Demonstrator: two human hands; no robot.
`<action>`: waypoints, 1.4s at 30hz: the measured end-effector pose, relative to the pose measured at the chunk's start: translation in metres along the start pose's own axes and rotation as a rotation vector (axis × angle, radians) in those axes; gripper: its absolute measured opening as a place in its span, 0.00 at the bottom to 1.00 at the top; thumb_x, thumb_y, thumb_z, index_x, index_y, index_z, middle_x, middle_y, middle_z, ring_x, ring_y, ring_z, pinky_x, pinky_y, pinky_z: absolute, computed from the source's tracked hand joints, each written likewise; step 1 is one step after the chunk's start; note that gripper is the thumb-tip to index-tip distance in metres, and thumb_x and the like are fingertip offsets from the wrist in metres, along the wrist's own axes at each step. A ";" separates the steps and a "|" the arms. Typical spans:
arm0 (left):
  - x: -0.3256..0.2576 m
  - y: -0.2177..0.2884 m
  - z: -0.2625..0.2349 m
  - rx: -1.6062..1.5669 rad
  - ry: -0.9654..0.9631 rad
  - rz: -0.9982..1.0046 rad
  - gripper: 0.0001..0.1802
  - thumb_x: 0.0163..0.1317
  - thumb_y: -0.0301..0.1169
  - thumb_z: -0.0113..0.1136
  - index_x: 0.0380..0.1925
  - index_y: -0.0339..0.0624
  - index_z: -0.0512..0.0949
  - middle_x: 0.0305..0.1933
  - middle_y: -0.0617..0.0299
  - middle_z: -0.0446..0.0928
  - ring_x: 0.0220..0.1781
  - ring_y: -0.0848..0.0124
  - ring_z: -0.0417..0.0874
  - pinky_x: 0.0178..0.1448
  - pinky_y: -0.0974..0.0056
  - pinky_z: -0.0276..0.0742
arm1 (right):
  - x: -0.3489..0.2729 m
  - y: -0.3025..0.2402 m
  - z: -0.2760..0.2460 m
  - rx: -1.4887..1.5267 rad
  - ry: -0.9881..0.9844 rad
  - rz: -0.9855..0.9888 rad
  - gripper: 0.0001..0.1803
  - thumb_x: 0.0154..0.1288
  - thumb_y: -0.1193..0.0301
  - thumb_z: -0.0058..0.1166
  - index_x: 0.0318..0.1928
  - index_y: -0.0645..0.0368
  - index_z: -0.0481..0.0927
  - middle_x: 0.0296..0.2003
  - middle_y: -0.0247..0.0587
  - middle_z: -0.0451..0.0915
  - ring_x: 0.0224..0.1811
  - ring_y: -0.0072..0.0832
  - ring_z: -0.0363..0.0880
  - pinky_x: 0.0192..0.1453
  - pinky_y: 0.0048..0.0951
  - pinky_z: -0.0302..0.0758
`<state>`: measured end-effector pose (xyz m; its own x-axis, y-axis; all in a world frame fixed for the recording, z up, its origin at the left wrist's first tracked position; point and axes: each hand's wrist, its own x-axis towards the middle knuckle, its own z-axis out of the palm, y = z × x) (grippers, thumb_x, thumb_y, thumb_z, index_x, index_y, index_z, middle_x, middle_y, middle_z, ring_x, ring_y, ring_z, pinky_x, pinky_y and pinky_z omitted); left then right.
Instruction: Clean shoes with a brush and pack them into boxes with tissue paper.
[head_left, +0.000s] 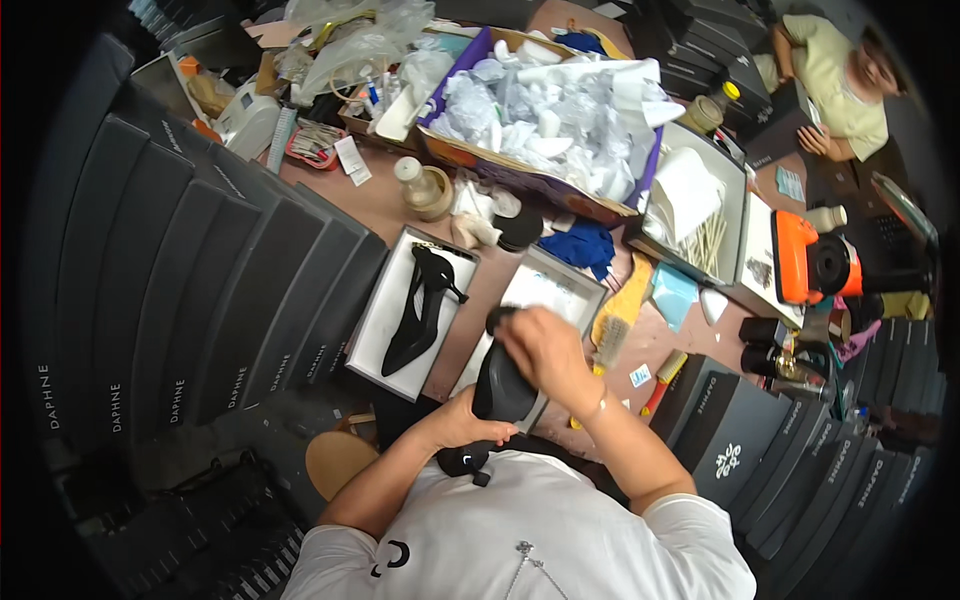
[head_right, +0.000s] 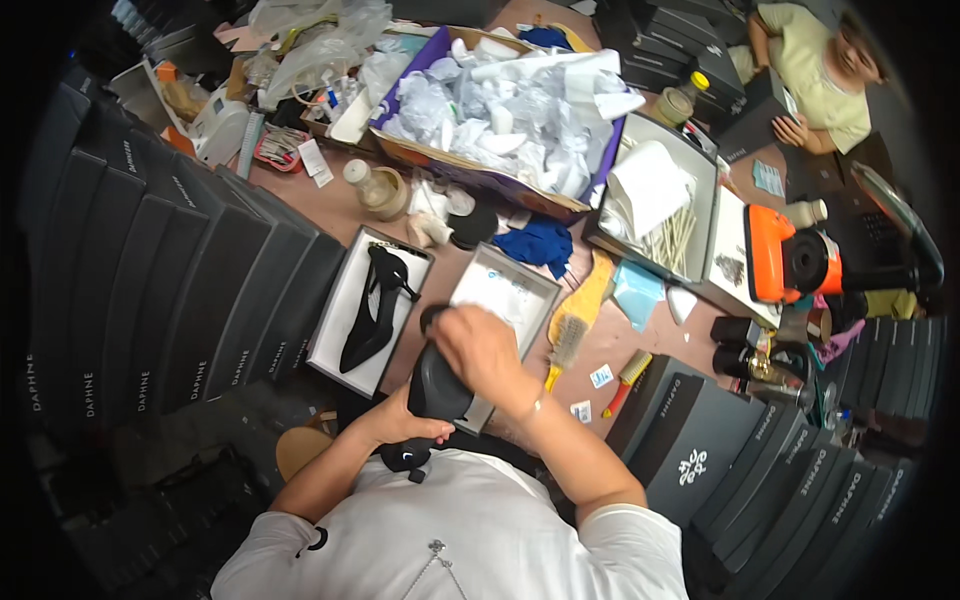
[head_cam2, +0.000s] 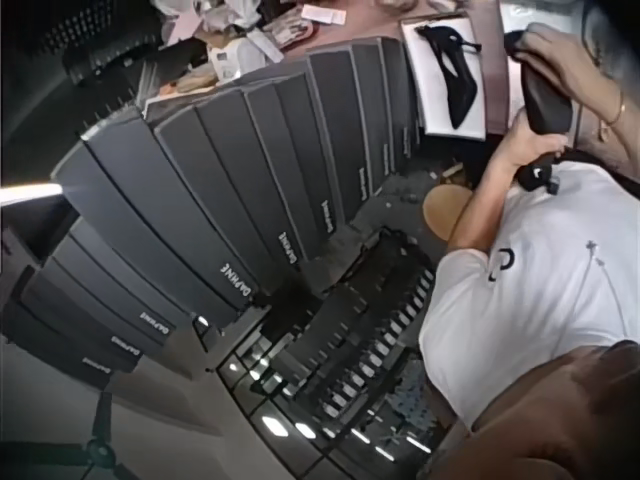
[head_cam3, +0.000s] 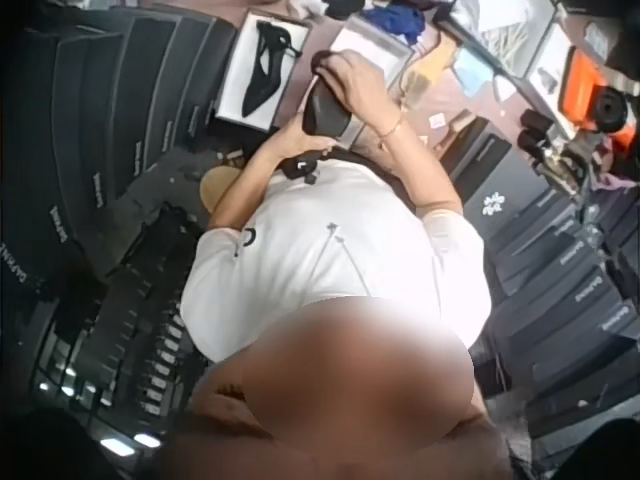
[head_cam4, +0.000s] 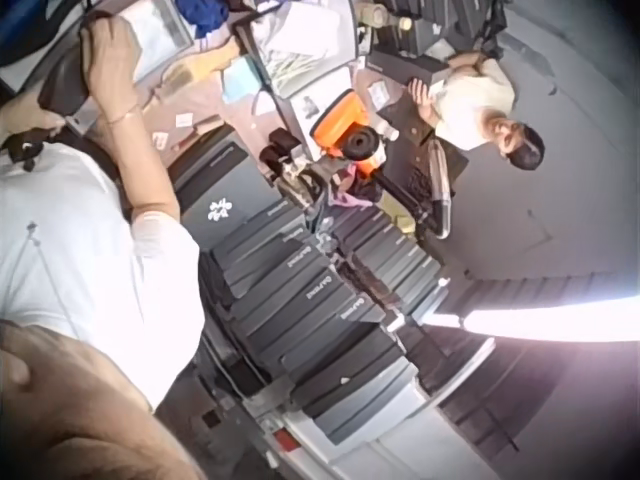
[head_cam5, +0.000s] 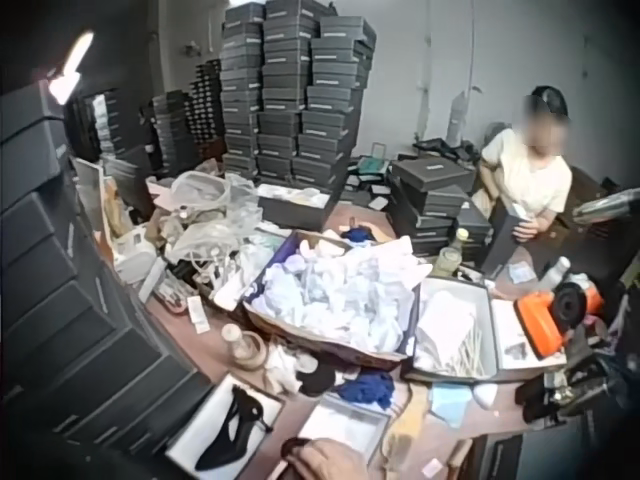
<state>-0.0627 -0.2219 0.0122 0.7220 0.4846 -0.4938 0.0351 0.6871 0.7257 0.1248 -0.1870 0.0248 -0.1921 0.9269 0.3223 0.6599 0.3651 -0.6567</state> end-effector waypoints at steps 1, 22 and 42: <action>0.000 -0.005 0.001 0.019 -0.008 -0.006 0.11 0.53 0.23 0.66 0.35 0.34 0.77 0.29 0.60 0.80 0.29 0.75 0.81 0.34 0.69 0.79 | 0.001 0.003 0.005 0.016 0.058 0.042 0.09 0.55 0.71 0.62 0.35 0.59 0.77 0.29 0.45 0.73 0.31 0.43 0.75 0.33 0.39 0.72; 0.019 -0.015 -0.022 0.204 -0.034 0.160 0.37 0.51 0.32 0.72 0.59 0.31 0.66 0.51 0.54 0.75 0.51 0.64 0.79 0.56 0.62 0.76 | -0.025 0.026 -0.032 0.165 0.375 0.262 0.08 0.58 0.74 0.61 0.37 0.65 0.79 0.30 0.46 0.77 0.32 0.38 0.77 0.37 0.31 0.72; 0.023 0.022 -0.086 -0.613 0.424 0.125 0.19 0.65 0.41 0.59 0.45 0.36 0.77 0.42 0.55 0.81 0.43 0.66 0.83 0.49 0.61 0.80 | -0.057 -0.010 -0.009 0.418 0.131 0.399 0.16 0.62 0.71 0.57 0.50 0.61 0.78 0.40 0.45 0.76 0.42 0.39 0.77 0.45 0.31 0.72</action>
<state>-0.1048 -0.1494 -0.0248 0.3637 0.6601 -0.6573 -0.5091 0.7318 0.4531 0.1356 -0.2440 0.0185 0.1212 0.9908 0.0594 0.3151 0.0183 -0.9489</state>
